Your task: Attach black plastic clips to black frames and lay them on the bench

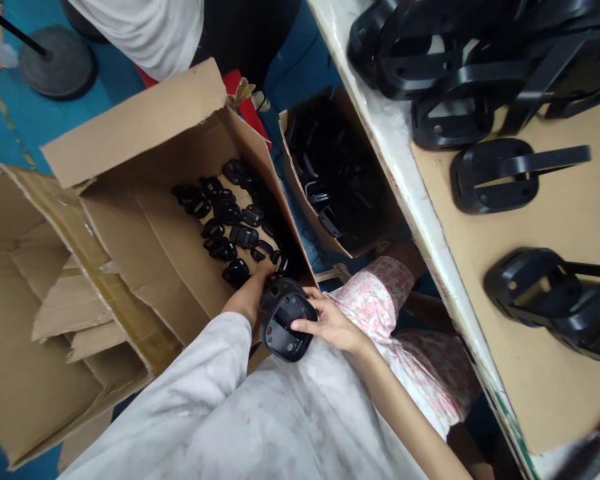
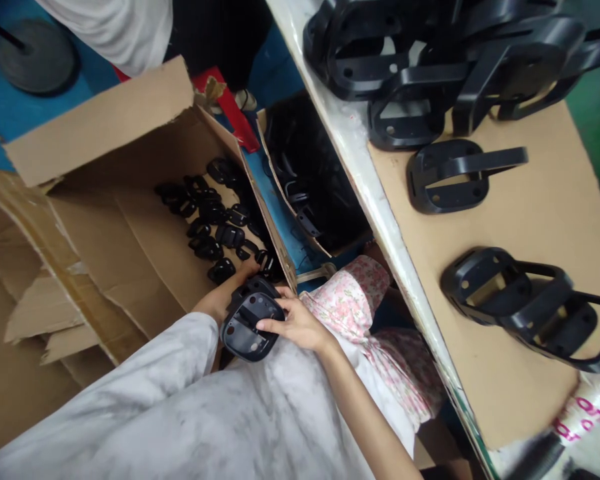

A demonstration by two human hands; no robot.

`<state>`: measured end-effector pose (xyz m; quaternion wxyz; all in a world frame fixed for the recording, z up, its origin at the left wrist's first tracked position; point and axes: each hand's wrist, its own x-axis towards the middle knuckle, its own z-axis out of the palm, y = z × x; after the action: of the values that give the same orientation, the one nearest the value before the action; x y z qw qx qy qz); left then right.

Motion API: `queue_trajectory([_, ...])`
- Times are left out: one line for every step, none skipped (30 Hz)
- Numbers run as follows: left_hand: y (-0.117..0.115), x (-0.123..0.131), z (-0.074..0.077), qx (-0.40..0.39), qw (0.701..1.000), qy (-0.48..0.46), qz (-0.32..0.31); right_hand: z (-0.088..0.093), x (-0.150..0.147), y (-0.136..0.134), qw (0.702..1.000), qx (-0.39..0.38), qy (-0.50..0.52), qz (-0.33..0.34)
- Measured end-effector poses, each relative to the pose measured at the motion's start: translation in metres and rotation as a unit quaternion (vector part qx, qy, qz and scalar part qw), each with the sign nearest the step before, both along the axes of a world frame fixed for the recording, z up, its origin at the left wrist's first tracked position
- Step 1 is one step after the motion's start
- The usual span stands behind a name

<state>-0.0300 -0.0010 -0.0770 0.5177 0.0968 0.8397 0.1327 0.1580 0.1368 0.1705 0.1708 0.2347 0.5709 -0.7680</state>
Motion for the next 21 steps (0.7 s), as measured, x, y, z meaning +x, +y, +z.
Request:
queue_trajectory([-0.006,0.002,0.000,-0.028,1.000,-0.004,-0.002,0.000,0.000,0.001,1.000,0.003,0.004,0.001])
queue_trajectory([-0.012,0.003,0.002,-0.053,0.999,-0.009,0.001,-0.001,0.000,0.001,1.000,0.005,0.008,0.004])
queue_trajectory([-0.018,0.004,0.005,-0.072,0.997,-0.014,0.003,-0.001,0.000,0.002,1.000,0.008,0.011,0.009])
queue_trajectory([-0.025,0.005,0.008,-0.087,0.996,-0.019,0.004,-0.002,0.001,0.002,1.000,0.009,0.013,0.015])
queue_trajectory([-0.032,0.005,0.012,-0.099,0.995,-0.024,0.005,-0.002,0.001,0.003,1.000,0.010,0.015,0.018])
queue_trajectory([-0.040,0.005,0.017,-0.108,0.994,-0.029,0.007,-0.003,0.001,0.003,1.000,0.010,0.017,0.018])
queue_trajectory([-0.047,0.004,0.023,-0.114,0.993,-0.034,0.010,-0.003,0.001,0.004,1.000,0.010,0.018,0.019])
queue_trajectory([-0.055,0.003,0.030,-0.118,0.992,-0.039,0.014,-0.004,0.001,0.004,1.000,0.009,0.020,0.019])
queue_trajectory([-0.062,0.001,0.037,-0.120,0.992,-0.043,0.019,-0.005,0.001,0.004,1.000,0.009,0.022,0.019])
queue_trajectory([-0.068,-0.001,0.045,-0.120,0.991,-0.046,0.024,-0.006,0.001,0.004,0.999,0.009,0.024,0.020])
queue_trajectory([-0.074,-0.003,0.055,-0.118,0.992,-0.046,0.030,-0.007,0.001,0.004,0.999,0.010,0.026,0.021])
queue_trajectory([-0.077,-0.006,0.065,-0.113,0.992,-0.042,0.036,-0.008,0.001,0.002,0.999,0.010,0.027,0.019])
queue_trajectory([-0.080,-0.009,0.077,-0.107,0.993,-0.034,0.041,-0.009,0.001,0.000,0.999,0.010,0.027,0.015])
queue_trajectory([-0.081,-0.013,0.090,-0.096,0.994,-0.020,0.046,-0.010,0.001,-0.003,1.000,0.008,0.024,0.008])
queue_trajectory([-0.081,-0.017,0.105,-0.084,0.995,-0.003,0.050,-0.010,0.001,-0.006,1.000,0.005,0.018,0.000])
queue_trajectory([-0.081,-0.022,0.120,-0.067,0.996,0.018,0.054,-0.010,0.002,-0.008,1.000,-0.001,0.010,-0.006])
queue_trajectory([-0.080,-0.028,0.136,-0.045,0.997,0.039,0.056,-0.008,0.002,-0.010,1.000,-0.005,0.004,-0.014])
queue_trajectory([-0.080,-0.034,0.153,-0.019,0.996,0.064,0.058,-0.005,0.002,-0.011,1.000,-0.008,0.005,-0.019])
queue_trajectory([-0.080,-0.041,0.169,0.008,0.995,0.085,0.058,-0.001,0.003,-0.009,1.000,-0.017,0.016,-0.010])
queue_trajectory([-0.080,-0.048,0.186,0.039,0.992,0.103,0.060,0.006,0.004,-0.004,0.999,-0.021,0.034,0.002])
queue_trajectory([-0.079,-0.055,0.203,0.073,0.984,0.141,0.083,0.016,0.006,0.003,0.998,-0.022,0.051,0.011])
